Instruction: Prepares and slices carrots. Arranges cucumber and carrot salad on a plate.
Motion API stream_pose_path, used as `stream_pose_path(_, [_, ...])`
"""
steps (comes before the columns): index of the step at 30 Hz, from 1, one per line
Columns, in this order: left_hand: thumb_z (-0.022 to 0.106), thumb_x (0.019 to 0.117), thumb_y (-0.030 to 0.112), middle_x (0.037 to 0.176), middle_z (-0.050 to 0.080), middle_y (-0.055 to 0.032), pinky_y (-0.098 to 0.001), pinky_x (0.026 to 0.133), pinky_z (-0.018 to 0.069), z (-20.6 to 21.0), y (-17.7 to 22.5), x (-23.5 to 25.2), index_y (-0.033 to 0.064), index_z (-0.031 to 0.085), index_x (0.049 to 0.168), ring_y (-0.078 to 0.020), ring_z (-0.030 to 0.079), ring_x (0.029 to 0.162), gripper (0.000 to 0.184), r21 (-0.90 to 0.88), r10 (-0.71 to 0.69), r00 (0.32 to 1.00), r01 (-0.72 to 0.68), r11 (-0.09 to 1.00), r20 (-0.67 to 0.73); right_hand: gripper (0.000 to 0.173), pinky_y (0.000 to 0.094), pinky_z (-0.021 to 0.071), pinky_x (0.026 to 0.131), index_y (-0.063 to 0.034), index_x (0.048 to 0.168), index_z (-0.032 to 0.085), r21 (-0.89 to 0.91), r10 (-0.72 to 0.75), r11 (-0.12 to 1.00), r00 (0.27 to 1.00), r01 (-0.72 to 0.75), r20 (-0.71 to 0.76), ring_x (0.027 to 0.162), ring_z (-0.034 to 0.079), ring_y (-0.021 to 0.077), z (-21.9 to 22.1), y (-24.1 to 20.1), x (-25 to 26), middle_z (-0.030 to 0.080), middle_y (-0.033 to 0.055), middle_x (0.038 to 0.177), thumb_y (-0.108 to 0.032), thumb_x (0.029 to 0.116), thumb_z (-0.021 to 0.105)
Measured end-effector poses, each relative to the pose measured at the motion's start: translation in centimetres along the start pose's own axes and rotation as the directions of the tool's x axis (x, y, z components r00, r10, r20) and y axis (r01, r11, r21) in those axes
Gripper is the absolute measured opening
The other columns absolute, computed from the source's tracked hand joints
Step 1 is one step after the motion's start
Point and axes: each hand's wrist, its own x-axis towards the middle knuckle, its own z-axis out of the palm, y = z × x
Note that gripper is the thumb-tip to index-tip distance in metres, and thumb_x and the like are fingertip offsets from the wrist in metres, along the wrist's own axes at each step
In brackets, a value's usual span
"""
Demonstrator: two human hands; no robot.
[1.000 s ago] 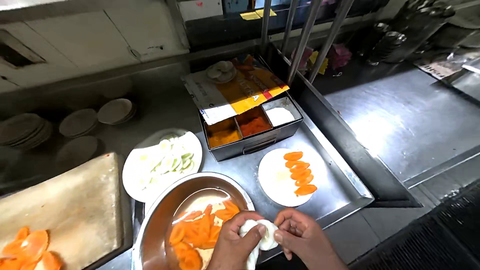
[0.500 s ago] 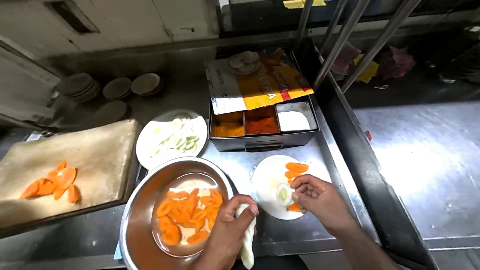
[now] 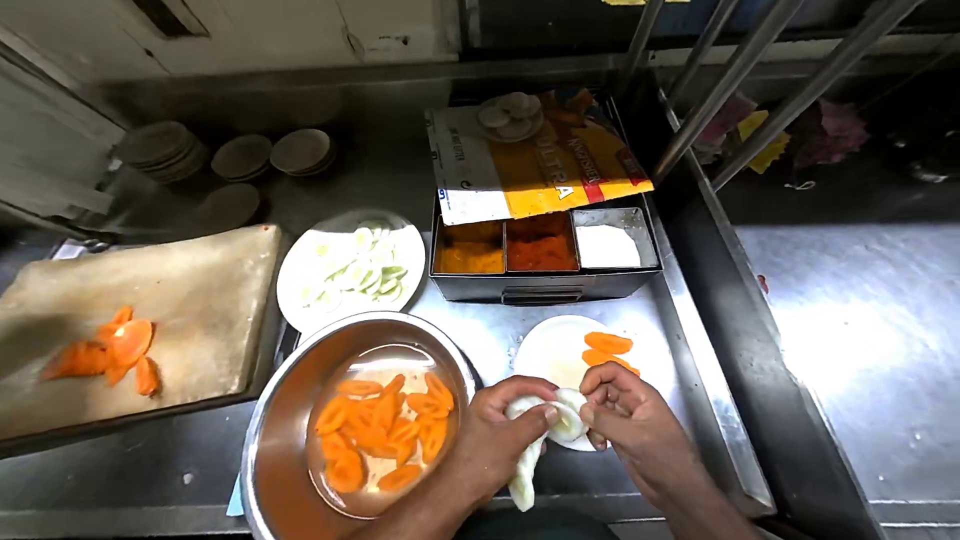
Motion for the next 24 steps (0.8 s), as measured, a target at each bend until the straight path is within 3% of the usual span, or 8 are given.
stream_pose_path(2, [0.069,0.0935,0.012,0.122,0.068,-0.0070,-0.0270,0.069,0.0592,-0.5,0.0,0.3,0.0043,0.071,0.113,-0.0101,0.068,0.084,0.021,0.065,-0.014,0.994,0.007,0.998,0.106,0.017,0.0226,0.0515,0.050,-0.0098,0.096,0.063,0.060,0.021,0.998,1.000,-0.020,-0.014,0.054,0.057,0.0070,0.0,-0.1,-0.1,0.061,-0.0002,0.070,-0.003,0.0812,0.068])
stream_pose_path(4, [0.070,0.0934,0.013,0.118,0.068,-0.0045,-0.0272,0.077,0.0585,-0.8,0.3,0.7,0.0052,0.069,0.119,-0.0090,0.067,0.090,0.027,0.165,-0.039,0.985,0.010,0.986,0.171,0.018,0.0226,0.0511,0.050,-0.0096,0.096,0.063,0.098,0.028,0.995,0.999,-0.026,-0.022,0.053,0.057,0.0069,0.0,-0.2,-0.2,0.061,0.0004,0.070,-0.001,0.0805,0.067])
stream_pose_path(6, [0.068,0.0939,0.014,0.120,0.068,-0.0047,-0.0290,0.094,0.0551,-1.1,0.1,0.8,0.0039,0.072,0.111,-0.0096,0.064,0.110,0.020,0.259,0.031,0.980,-0.083,0.962,0.198,0.019,0.0224,0.0511,0.050,-0.0102,0.096,0.064,0.111,0.030,0.993,0.999,-0.026,-0.034,0.053,0.057,0.0071,-0.2,-0.1,-0.4,0.061,0.0002,0.070,-0.001,0.0796,0.068])
stream_pose_path(7, [0.067,0.0939,0.012,0.121,0.068,-0.0058,-0.0302,0.098,0.0539,-1.2,-0.1,0.8,0.0036,0.073,0.105,-0.0113,0.063,0.115,0.015,0.267,0.091,0.976,-0.143,0.953,0.198,0.019,0.0224,0.0513,0.050,-0.0104,0.096,0.064,0.114,0.029,0.993,0.999,-0.024,-0.044,0.054,0.057,0.0072,-0.3,-0.1,-0.4,0.061,0.0002,0.070,-0.001,0.0795,0.068])
stream_pose_path(11, [0.066,0.0971,0.012,0.123,0.069,-0.0078,-0.0320,0.100,0.0545,-1.8,-0.6,0.8,0.0049,0.074,0.102,-0.0135,0.063,0.117,0.012,0.257,0.298,0.927,-0.352,0.900,0.226,0.020,0.0230,0.0510,0.050,-0.0102,0.098,0.064,0.142,0.021,0.990,0.996,-0.008,-0.090,0.052,0.056,0.0073,-1.2,0.3,-0.4,0.060,-0.0002,0.068,-0.001,0.0802,0.066])
stream_pose_path(17, [0.059,0.1026,0.015,0.116,0.070,-0.0109,-0.0297,0.098,0.0554,-1.9,-1.3,0.7,0.0015,0.072,0.104,-0.0129,0.065,0.113,0.019,0.373,0.377,0.855,-0.499,0.782,0.356,0.022,0.0239,0.0523,0.051,-0.0073,0.103,0.065,0.183,0.051,0.983,0.994,-0.032,-0.101,0.054,0.058,0.0089,-1.4,1.1,-0.7,0.061,0.0020,0.068,-0.002,0.0818,0.065])
stream_pose_path(22, [0.057,0.1036,0.014,0.118,0.069,-0.0115,-0.0278,0.095,0.0564,-2.1,-1.3,0.8,0.0035,0.073,0.103,-0.0124,0.066,0.112,0.019,0.404,0.405,0.819,-0.559,0.724,0.407,0.039,0.0281,0.0578,0.059,-0.0089,0.126,0.062,-0.150,0.096,0.985,0.994,-0.087,0.055,0.065,0.066,0.0121,-1.4,0.3,-1.1,0.069,0.0018,0.082,-0.012,0.0873,0.068])
stream_pose_path(24, [0.057,0.1035,0.013,0.118,0.069,-0.0112,-0.0278,0.096,0.0559,-2.2,-1.2,0.8,0.0041,0.073,0.104,-0.0122,0.065,0.113,0.018,0.404,0.405,0.810,-0.569,0.716,0.423,0.036,0.0289,0.0582,0.058,-0.0080,0.125,0.064,-0.180,0.107,0.979,0.993,-0.097,0.051,0.064,0.066,0.0133,-1.3,0.4,-1.0,0.069,0.0029,0.081,-0.011,0.0889,0.068])
